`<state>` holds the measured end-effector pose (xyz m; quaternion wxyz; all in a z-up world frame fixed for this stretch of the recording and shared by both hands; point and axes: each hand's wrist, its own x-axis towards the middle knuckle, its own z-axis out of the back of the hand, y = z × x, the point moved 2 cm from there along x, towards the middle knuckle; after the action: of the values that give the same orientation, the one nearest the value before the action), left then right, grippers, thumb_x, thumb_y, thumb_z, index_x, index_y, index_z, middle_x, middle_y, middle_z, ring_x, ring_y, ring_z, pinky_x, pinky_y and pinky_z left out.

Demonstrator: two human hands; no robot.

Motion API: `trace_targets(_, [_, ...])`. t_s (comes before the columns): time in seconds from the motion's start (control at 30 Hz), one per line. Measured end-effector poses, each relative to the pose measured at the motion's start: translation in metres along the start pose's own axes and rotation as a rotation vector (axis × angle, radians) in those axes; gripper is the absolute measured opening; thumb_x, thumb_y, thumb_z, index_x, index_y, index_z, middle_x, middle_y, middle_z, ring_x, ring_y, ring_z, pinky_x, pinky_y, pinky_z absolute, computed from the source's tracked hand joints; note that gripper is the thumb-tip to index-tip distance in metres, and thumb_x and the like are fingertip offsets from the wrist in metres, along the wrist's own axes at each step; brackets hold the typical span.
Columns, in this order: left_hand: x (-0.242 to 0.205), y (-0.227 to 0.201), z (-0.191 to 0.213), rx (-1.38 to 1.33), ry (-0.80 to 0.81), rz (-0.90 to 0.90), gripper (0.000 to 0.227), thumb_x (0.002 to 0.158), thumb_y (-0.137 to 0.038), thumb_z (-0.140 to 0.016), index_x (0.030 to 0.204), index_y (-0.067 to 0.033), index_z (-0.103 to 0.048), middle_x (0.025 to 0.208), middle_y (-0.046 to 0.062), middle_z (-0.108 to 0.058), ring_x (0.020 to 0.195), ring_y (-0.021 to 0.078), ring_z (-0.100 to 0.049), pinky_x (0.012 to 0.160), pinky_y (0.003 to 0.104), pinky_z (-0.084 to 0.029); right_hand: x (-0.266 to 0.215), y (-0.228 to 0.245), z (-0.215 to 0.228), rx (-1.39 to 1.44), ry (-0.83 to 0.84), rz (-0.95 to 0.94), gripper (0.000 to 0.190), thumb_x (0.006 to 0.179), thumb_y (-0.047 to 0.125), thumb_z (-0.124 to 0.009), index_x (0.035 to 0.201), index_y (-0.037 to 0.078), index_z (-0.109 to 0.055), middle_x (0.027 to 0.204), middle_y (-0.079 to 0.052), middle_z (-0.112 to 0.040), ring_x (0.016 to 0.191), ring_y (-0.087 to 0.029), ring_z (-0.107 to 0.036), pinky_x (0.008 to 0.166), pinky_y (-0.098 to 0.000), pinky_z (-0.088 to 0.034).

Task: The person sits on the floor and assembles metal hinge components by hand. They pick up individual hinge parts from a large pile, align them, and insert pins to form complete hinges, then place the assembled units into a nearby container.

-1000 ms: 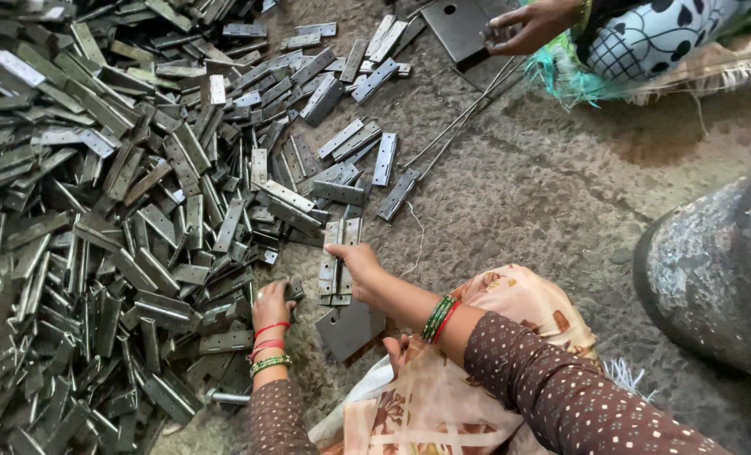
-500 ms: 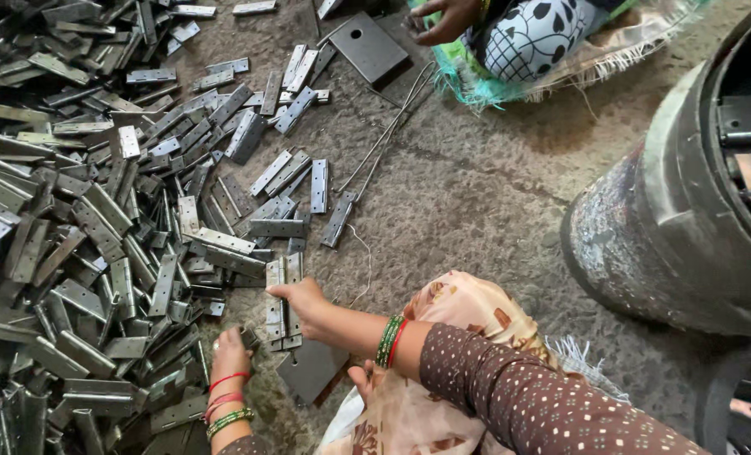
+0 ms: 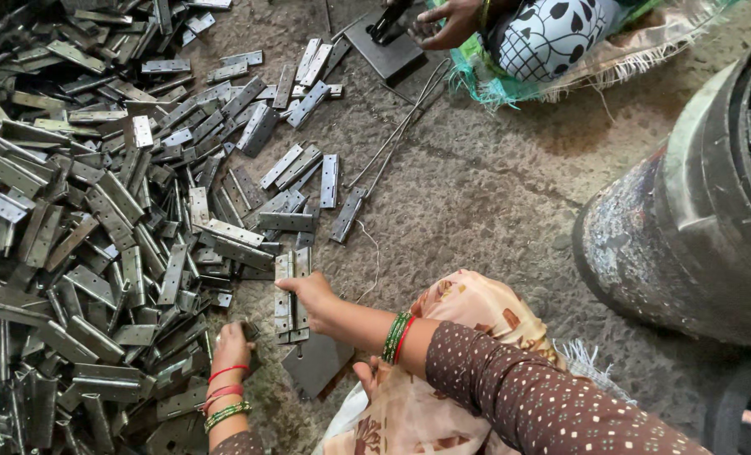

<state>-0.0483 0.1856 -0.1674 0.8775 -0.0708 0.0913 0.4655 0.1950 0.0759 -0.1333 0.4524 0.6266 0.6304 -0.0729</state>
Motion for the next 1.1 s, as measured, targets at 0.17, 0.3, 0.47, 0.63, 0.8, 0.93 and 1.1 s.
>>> trace_targets(0.17, [-0.014, 0.004, 0.029, -0.091, 0.028, -0.216, 0.053, 0.059, -0.012, -0.086, 0.107, -0.0064, -0.063, 0.107, 0.018, -0.066, 0.107, 0.0418, -0.062, 0.088, 0.048, -0.053, -0.012, 0.002, -0.014, -0.033, -0.066, -0.051, 0.034, 0.082, 0.019, -0.081, 0.107, -0.001, -0.067, 0.106, -0.016, -0.071, 0.093, -0.025, -0.070, 0.079, -0.0440, -0.055])
trace_targets(0.3, [0.001, -0.011, 0.040, -0.150, 0.119, -0.180, 0.052, 0.060, -0.014, -0.084, 0.109, -0.0119, -0.066, 0.107, 0.015, -0.068, 0.105, 0.0377, -0.065, 0.086, 0.045, -0.055, -0.020, 0.011, -0.020, 0.023, -0.051, -0.038, 0.029, 0.083, 0.015, -0.080, 0.103, -0.003, -0.070, 0.101, -0.013, -0.072, 0.089, -0.023, -0.069, 0.075, -0.0427, -0.056])
trace_targets(0.47, [0.048, -0.028, 0.043, -0.011, 0.092, -0.099, 0.053, 0.067, -0.018, -0.081, 0.117, -0.0139, -0.064, 0.111, 0.016, -0.068, 0.102, 0.0390, -0.066, 0.083, 0.047, -0.055, -0.019, 0.027, -0.033, 0.161, 0.054, 0.047, 0.024, 0.087, 0.011, -0.078, 0.106, -0.002, -0.070, 0.099, -0.009, -0.072, 0.087, -0.020, -0.070, 0.074, -0.0405, -0.059])
trace_targets(0.63, [0.013, -0.057, 0.030, 0.004, 0.009, 0.021, 0.053, 0.075, -0.021, -0.077, 0.126, -0.0159, -0.063, 0.114, 0.017, -0.067, 0.100, 0.0403, -0.066, 0.081, 0.049, -0.056, -0.023, 0.043, -0.028, 0.226, 0.074, 0.064, 0.023, 0.087, 0.011, -0.076, 0.107, 0.002, -0.072, 0.098, -0.008, -0.072, 0.083, -0.021, -0.070, 0.073, -0.0404, -0.060])
trace_targets(0.8, [-0.079, -0.135, 0.003, -0.111, -0.046, -0.008, 0.054, 0.082, -0.024, -0.073, 0.135, -0.0179, -0.062, 0.117, 0.018, -0.066, 0.098, 0.0417, -0.067, 0.078, 0.050, -0.056, -0.029, 0.045, -0.018, 0.262, 0.106, -0.020, 0.023, 0.088, 0.017, -0.077, 0.104, 0.002, -0.072, 0.087, -0.009, -0.072, 0.071, -0.023, -0.070, 0.066, -0.0432, -0.060])
trace_targets(0.93, [-0.099, -0.174, -0.001, -0.057, -0.120, 0.038, 0.051, 0.092, -0.027, -0.067, 0.142, -0.0182, -0.058, 0.119, 0.015, -0.067, 0.103, 0.0381, -0.067, 0.084, 0.048, -0.056, -0.021, 0.043, -0.006, 0.285, 0.138, -0.092, 0.018, 0.087, 0.020, -0.074, 0.099, 0.006, -0.072, 0.079, -0.008, -0.069, 0.064, -0.024, -0.067, 0.060, -0.0462, -0.059])
trace_targets(1.1, [-0.107, -0.168, -0.001, 0.102, -0.345, 0.000, 0.047, 0.089, -0.028, -0.067, 0.134, -0.0135, -0.061, 0.138, 0.014, -0.061, 0.122, 0.0342, -0.060, 0.096, 0.048, -0.051, -0.015, 0.031, 0.002, 0.258, 0.141, -0.097, 0.019, 0.089, 0.019, -0.074, 0.099, 0.003, -0.070, 0.081, -0.009, -0.071, 0.065, -0.025, -0.068, 0.062, -0.0458, -0.060])
